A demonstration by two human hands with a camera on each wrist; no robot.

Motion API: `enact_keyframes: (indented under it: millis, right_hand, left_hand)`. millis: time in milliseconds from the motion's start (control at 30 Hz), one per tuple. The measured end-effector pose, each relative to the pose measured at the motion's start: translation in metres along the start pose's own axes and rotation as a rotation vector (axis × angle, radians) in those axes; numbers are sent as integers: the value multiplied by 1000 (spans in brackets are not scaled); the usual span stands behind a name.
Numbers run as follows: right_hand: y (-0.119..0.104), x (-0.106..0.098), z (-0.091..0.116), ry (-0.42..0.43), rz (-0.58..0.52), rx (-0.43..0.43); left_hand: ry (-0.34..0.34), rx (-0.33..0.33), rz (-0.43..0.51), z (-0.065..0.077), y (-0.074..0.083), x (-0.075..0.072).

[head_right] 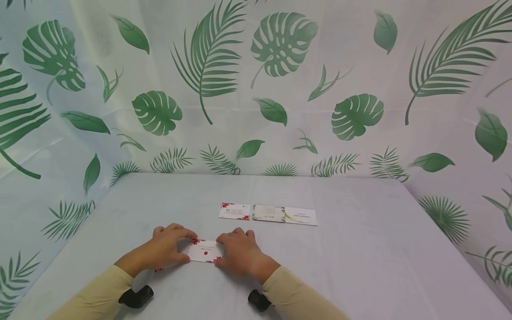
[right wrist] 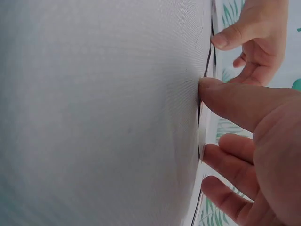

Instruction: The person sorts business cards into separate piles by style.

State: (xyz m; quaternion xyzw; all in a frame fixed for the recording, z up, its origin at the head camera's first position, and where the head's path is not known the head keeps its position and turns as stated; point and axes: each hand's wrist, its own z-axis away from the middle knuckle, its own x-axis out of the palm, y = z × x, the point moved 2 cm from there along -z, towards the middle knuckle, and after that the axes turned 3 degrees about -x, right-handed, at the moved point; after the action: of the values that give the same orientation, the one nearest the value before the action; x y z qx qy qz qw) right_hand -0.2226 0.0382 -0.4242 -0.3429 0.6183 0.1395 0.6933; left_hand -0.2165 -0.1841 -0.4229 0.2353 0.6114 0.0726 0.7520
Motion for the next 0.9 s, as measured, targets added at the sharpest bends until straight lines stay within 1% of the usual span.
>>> enact_keyframes:
  millis: [167,267,333,433,600,733,900]
  right_hand:
    - [5,-5,-4,9,2,1]
    - [11,-13,-7,21,-2,15]
    - [18,-19,-10,40,-13,27]
    - [31,-28,-16,68,-20,53]
    - [55,-38,-29,106,-15,127]
    - [69,-41,-35,105,-22,176]
    - [81,-38,-40,83,-40,217]
  left_hand:
    - [42,32,-19,-4,2,-1]
    - [58,33,-34,-14,5,-2]
    - [69,32,-45,-23,8,-4]
    - [88,46,-60,-40,14,-9]
    - [129,73,-63,-72,25,-13]
    - [131,66,-41,-92,31,-9]
    - [110,46,-2,-108,33,-3]
